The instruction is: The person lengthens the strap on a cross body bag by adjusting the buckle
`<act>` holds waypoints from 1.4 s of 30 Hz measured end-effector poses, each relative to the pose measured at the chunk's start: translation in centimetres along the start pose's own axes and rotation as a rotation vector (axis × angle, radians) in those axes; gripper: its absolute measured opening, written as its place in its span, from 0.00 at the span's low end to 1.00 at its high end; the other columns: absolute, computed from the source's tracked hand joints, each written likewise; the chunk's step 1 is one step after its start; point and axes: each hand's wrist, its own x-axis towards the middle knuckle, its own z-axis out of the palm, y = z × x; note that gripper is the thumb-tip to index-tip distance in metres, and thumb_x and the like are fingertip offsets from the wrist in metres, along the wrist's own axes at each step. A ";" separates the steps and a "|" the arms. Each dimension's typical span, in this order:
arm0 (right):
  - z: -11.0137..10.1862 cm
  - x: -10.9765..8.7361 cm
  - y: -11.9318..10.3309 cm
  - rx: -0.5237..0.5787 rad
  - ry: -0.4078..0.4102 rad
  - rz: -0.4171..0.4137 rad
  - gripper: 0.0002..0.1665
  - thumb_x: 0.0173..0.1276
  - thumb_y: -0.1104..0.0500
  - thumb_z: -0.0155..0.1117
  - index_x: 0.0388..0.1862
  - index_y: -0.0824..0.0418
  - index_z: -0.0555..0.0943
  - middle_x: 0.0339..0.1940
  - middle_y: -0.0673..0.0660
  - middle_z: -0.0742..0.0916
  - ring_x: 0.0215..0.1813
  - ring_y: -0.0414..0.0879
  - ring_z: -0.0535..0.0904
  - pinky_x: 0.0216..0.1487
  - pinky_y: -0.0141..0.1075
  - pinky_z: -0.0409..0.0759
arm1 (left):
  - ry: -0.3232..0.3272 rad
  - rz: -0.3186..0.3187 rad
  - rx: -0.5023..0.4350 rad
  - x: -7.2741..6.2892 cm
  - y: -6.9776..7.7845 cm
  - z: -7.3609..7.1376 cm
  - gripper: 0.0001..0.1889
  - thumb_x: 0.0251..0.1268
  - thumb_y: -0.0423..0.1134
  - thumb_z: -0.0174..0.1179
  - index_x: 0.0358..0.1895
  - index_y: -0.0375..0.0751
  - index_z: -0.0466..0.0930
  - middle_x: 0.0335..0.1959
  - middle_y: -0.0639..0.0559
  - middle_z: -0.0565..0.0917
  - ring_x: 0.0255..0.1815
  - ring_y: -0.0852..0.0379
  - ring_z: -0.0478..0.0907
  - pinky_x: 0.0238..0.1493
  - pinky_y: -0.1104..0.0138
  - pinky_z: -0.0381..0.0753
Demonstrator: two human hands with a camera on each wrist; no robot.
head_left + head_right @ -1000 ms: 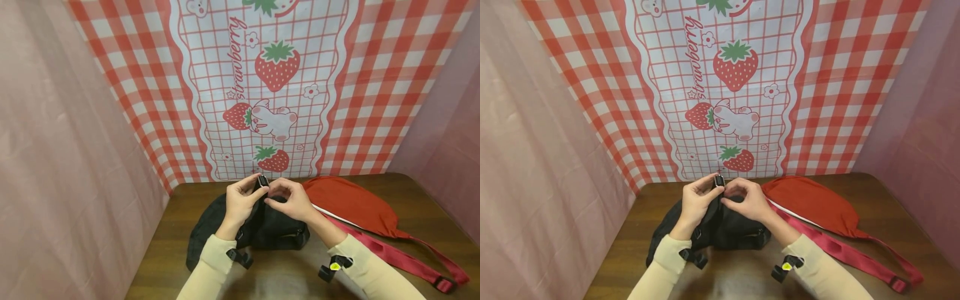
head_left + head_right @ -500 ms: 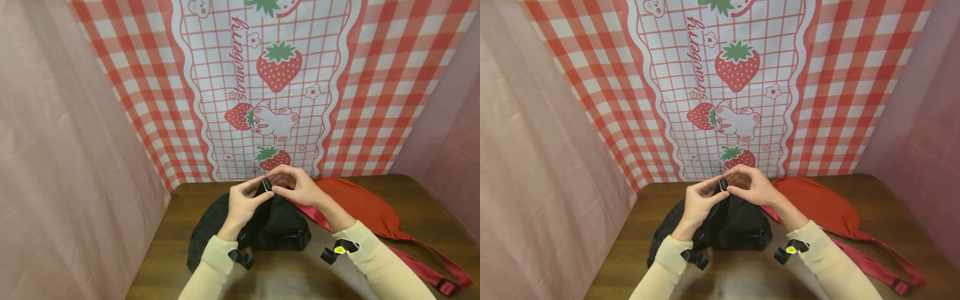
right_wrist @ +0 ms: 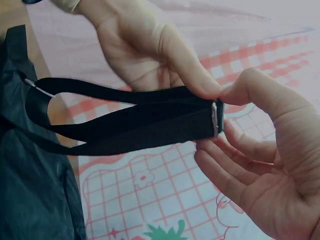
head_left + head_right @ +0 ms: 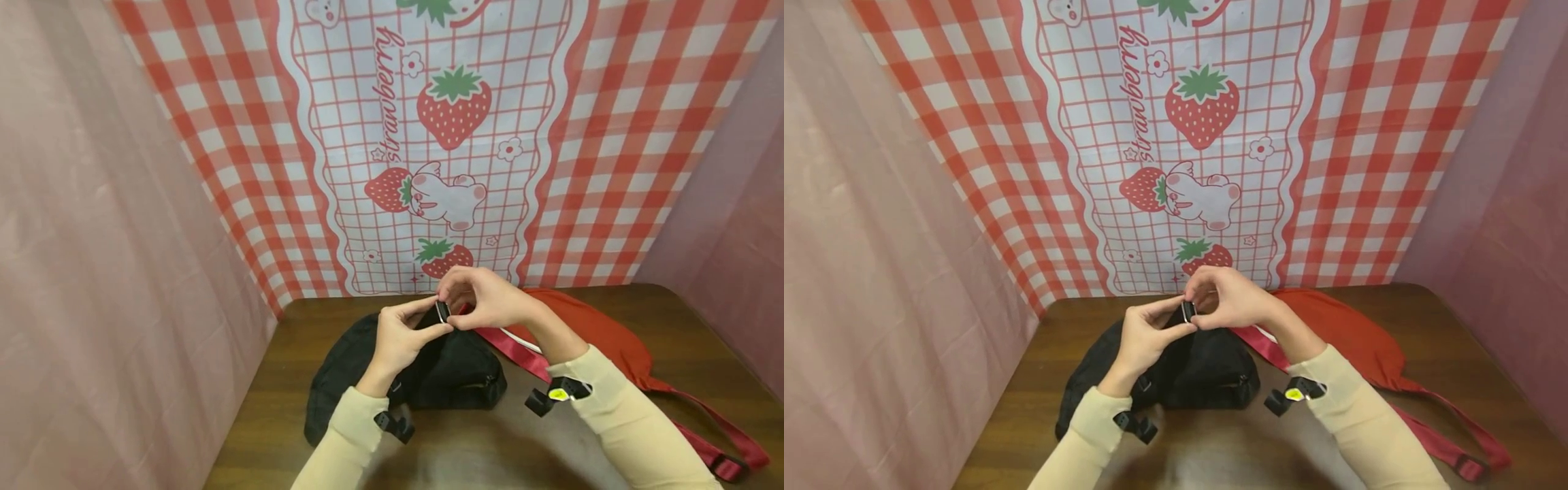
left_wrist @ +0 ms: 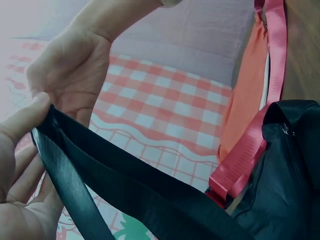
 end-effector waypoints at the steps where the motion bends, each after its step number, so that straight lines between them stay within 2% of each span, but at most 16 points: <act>1: 0.0 0.1 -0.1 -0.015 0.002 0.002 0.17 0.61 0.68 0.77 0.48 0.61 0.83 0.50 0.59 0.83 0.45 0.49 0.88 0.50 0.44 0.91 | -0.004 0.006 0.002 0.0 -0.1 0.1 0.23 0.59 0.27 0.78 0.60 0.34 0.88 0.56 0.37 0.90 0.60 0.51 0.88 0.64 0.65 0.85; 5: 0.0 0.2 -0.2 -0.002 0.029 -0.011 0.16 0.60 0.70 0.74 0.45 0.62 0.80 0.50 0.60 0.82 0.43 0.49 0.87 0.48 0.40 0.91 | 0.004 0.014 -0.016 0.0 -0.2 0.2 0.22 0.59 0.26 0.78 0.59 0.32 0.89 0.55 0.35 0.91 0.58 0.57 0.89 0.64 0.65 0.85; 9: -0.1 0.0 0.1 0.112 0.055 -0.033 0.16 0.61 0.74 0.68 0.47 0.67 0.78 0.54 0.64 0.81 0.45 0.47 0.86 0.51 0.35 0.89 | 0.026 -0.014 -0.032 0.0 -0.2 0.1 0.22 0.59 0.25 0.77 0.58 0.32 0.89 0.55 0.35 0.90 0.58 0.60 0.88 0.65 0.66 0.85; 11: -0.1 0.0 0.4 0.150 0.058 -0.047 0.17 0.62 0.74 0.67 0.50 0.69 0.78 0.53 0.65 0.82 0.46 0.45 0.85 0.52 0.34 0.89 | 0.028 -0.021 -0.037 -0.1 -0.2 0.0 0.22 0.60 0.25 0.77 0.59 0.32 0.88 0.56 0.34 0.90 0.59 0.57 0.88 0.66 0.65 0.84; 15: 0.1 0.1 0.8 0.127 0.063 -0.061 0.20 0.67 0.71 0.74 0.57 0.68 0.81 0.49 0.65 0.86 0.46 0.44 0.87 0.52 0.35 0.90 | 0.028 -0.023 -0.047 0.0 -0.1 -0.2 0.22 0.62 0.25 0.75 0.61 0.31 0.87 0.56 0.32 0.89 0.61 0.49 0.88 0.66 0.64 0.84; 18: 0.2 0.2 0.9 0.095 0.092 -0.052 0.20 0.65 0.67 0.79 0.55 0.65 0.85 0.47 0.62 0.89 0.45 0.45 0.90 0.50 0.38 0.91 | 0.031 -0.024 -0.069 0.1 0.0 -0.1 0.23 0.62 0.24 0.74 0.61 0.30 0.86 0.57 0.31 0.89 0.62 0.45 0.88 0.66 0.64 0.84; 21: 0.3 0.2 0.7 0.128 0.136 -0.032 0.16 0.67 0.67 0.78 0.53 0.64 0.87 0.47 0.61 0.90 0.44 0.48 0.90 0.47 0.40 0.92 | 0.042 -0.030 -0.072 0.1 0.2 0.0 0.23 0.61 0.24 0.75 0.61 0.31 0.86 0.57 0.32 0.89 0.61 0.48 0.88 0.67 0.64 0.83; 25: 0.4 0.0 0.4 0.224 0.223 -0.020 0.16 0.71 0.68 0.73 0.56 0.69 0.84 0.47 0.55 0.90 0.46 0.49 0.89 0.47 0.38 0.91 | 0.064 -0.049 -0.058 0.0 0.2 0.1 0.23 0.62 0.26 0.75 0.62 0.33 0.87 0.56 0.34 0.90 0.58 0.55 0.89 0.65 0.66 0.85; 27: 0.5 0.0 0.3 0.268 0.264 -0.018 0.17 0.72 0.68 0.71 0.58 0.69 0.83 0.47 0.53 0.89 0.48 0.49 0.89 0.50 0.36 0.90 | 0.067 -0.047 -0.053 0.0 0.2 0.1 0.23 0.63 0.26 0.75 0.62 0.32 0.86 0.56 0.34 0.90 0.58 0.52 0.89 0.65 0.63 0.85; 30: 1.0 0.2 0.2 0.264 0.269 -0.007 0.21 0.72 0.67 0.72 0.62 0.69 0.81 0.49 0.55 0.89 0.49 0.47 0.89 0.50 0.36 0.90 | 0.057 -0.042 -0.037 0.1 0.3 0.0 0.24 0.64 0.27 0.74 0.64 0.31 0.85 0.57 0.34 0.89 0.61 0.46 0.88 0.66 0.62 0.85; 32: 1.4 0.3 0.2 0.239 0.256 0.010 0.21 0.72 0.65 0.73 0.62 0.66 0.82 0.49 0.57 0.89 0.46 0.48 0.89 0.46 0.38 0.90 | 0.050 -0.043 -0.031 0.1 0.3 0.0 0.24 0.65 0.28 0.74 0.65 0.31 0.84 0.58 0.33 0.89 0.62 0.42 0.87 0.67 0.62 0.84; 35: 1.7 0.5 0.1 0.217 0.260 0.023 0.19 0.72 0.64 0.73 0.60 0.67 0.84 0.46 0.57 0.90 0.40 0.48 0.89 0.40 0.40 0.91 | 0.045 -0.060 -0.042 0.0 0.3 0.1 0.24 0.66 0.28 0.74 0.65 0.32 0.84 0.59 0.33 0.89 0.63 0.43 0.87 0.66 0.65 0.84; 38: 1.9 0.4 0.0 0.242 0.315 0.031 0.18 0.73 0.64 0.73 0.58 0.68 0.84 0.41 0.54 0.90 0.35 0.47 0.88 0.35 0.39 0.90 | 0.045 -0.061 -0.054 0.0 0.2 0.1 0.24 0.65 0.27 0.74 0.65 0.32 0.84 0.58 0.33 0.89 0.62 0.42 0.87 0.64 0.66 0.85; 42: 2.2 0.4 -0.1 0.291 0.436 0.034 0.17 0.75 0.60 0.72 0.58 0.67 0.86 0.40 0.47 0.90 0.37 0.43 0.86 0.41 0.34 0.88 | 0.038 -0.055 -0.041 0.0 0.4 0.1 0.24 0.65 0.28 0.74 0.65 0.32 0.84 0.58 0.33 0.89 0.62 0.42 0.87 0.64 0.65 0.86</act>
